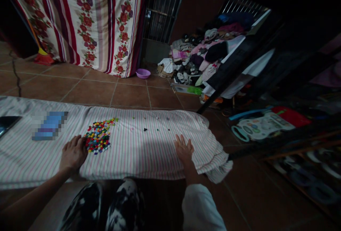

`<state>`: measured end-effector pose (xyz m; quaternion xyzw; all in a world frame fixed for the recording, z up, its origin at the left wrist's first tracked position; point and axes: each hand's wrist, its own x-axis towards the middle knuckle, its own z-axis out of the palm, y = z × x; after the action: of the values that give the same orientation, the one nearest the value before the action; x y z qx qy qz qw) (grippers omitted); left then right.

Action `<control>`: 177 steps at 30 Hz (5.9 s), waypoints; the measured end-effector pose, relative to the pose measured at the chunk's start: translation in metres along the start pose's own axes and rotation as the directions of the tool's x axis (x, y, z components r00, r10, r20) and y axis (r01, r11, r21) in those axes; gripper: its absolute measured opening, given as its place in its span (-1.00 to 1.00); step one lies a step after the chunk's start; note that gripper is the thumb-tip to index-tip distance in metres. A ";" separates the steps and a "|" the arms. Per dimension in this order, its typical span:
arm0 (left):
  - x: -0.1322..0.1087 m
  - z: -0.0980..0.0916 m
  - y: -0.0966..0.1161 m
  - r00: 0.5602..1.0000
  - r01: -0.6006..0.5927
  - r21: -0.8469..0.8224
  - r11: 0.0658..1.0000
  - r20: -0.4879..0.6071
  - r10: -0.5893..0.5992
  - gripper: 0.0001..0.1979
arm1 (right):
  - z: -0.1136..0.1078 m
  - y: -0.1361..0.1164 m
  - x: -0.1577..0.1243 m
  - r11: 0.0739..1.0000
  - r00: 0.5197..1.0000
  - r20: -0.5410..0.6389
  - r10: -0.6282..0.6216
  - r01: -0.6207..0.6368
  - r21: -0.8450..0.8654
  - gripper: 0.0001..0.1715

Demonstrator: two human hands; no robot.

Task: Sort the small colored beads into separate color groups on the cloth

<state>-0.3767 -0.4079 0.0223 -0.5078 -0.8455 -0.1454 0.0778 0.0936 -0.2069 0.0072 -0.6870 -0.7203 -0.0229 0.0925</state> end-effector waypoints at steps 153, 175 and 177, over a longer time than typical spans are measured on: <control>0.003 -0.004 0.004 0.999 0.015 -0.006 1.000 0.028 -0.015 -0.54 | -0.012 -0.220 -0.066 0.892 0.932 0.055 -0.358 0.323 0.317 -0.77; 0.004 -0.005 0.005 0.998 0.045 -0.083 0.996 0.038 -0.042 -0.53 | -0.009 -0.219 -0.070 0.876 0.949 0.043 -0.311 0.269 0.399 -0.68; 0.004 -0.005 0.005 0.998 0.049 -0.085 0.995 0.039 -0.046 -0.53 | -0.009 -0.218 -0.070 0.875 0.950 0.042 -0.310 0.268 0.403 -0.67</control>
<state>-0.3740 -0.4042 0.0284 -0.4930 -0.8517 -0.1739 0.0367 -0.1190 -0.2891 0.0253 -0.5395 -0.8085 0.1443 0.1857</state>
